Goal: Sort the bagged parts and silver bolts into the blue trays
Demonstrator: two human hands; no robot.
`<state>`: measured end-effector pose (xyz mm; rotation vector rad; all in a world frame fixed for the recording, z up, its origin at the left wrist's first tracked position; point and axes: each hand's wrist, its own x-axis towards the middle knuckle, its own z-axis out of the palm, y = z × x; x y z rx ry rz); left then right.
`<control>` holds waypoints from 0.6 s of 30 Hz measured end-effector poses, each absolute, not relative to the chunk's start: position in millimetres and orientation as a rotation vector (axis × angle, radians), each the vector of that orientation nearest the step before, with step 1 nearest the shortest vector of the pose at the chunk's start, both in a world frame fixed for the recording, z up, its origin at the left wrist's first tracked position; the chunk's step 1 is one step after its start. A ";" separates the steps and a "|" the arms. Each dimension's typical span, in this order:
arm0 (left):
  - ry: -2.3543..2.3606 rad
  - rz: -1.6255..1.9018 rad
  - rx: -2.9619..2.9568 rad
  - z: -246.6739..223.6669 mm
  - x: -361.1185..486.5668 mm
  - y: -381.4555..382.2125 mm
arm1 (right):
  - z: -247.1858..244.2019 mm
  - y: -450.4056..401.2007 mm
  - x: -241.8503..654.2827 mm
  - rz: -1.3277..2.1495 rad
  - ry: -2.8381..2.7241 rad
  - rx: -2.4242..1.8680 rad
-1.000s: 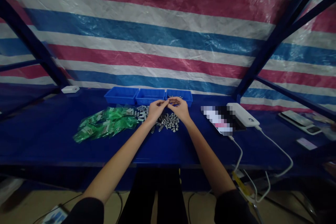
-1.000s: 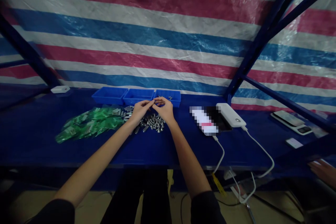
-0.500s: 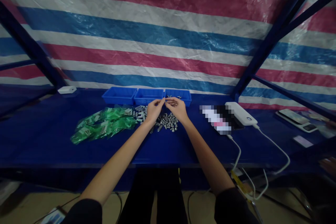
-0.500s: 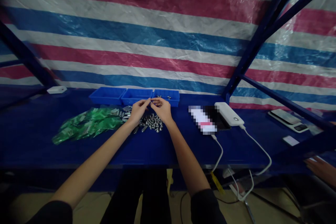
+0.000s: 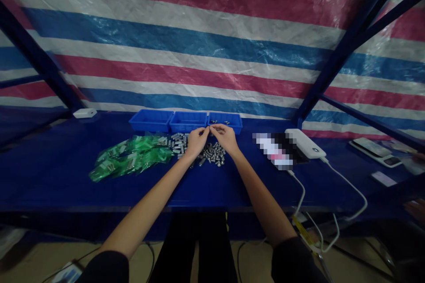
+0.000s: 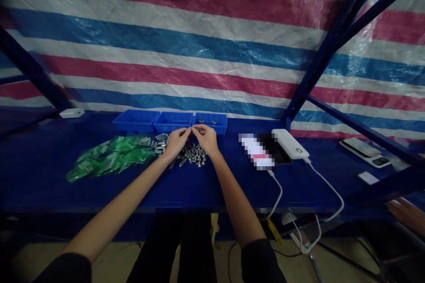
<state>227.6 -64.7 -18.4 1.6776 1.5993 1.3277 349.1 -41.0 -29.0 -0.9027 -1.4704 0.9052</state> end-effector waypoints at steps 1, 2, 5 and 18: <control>1.597 1.321 1.688 -18.1 228.5 -65.2 | -29.2 -40.2 350.3 0.921 -1.443 -0.913; 1.587 1.324 1.688 -18.0 229.2 -65.4 | -29.1 -39.3 352.0 0.931 -1.409 -0.934; 1.549 1.371 1.626 -18.0 230.1 -64.2 | -27.9 -35.1 359.7 0.918 -1.285 -1.044; 1.568 1.432 1.577 -20.4 225.6 -57.2 | -28.5 -32.7 362.6 0.810 -1.366 -0.912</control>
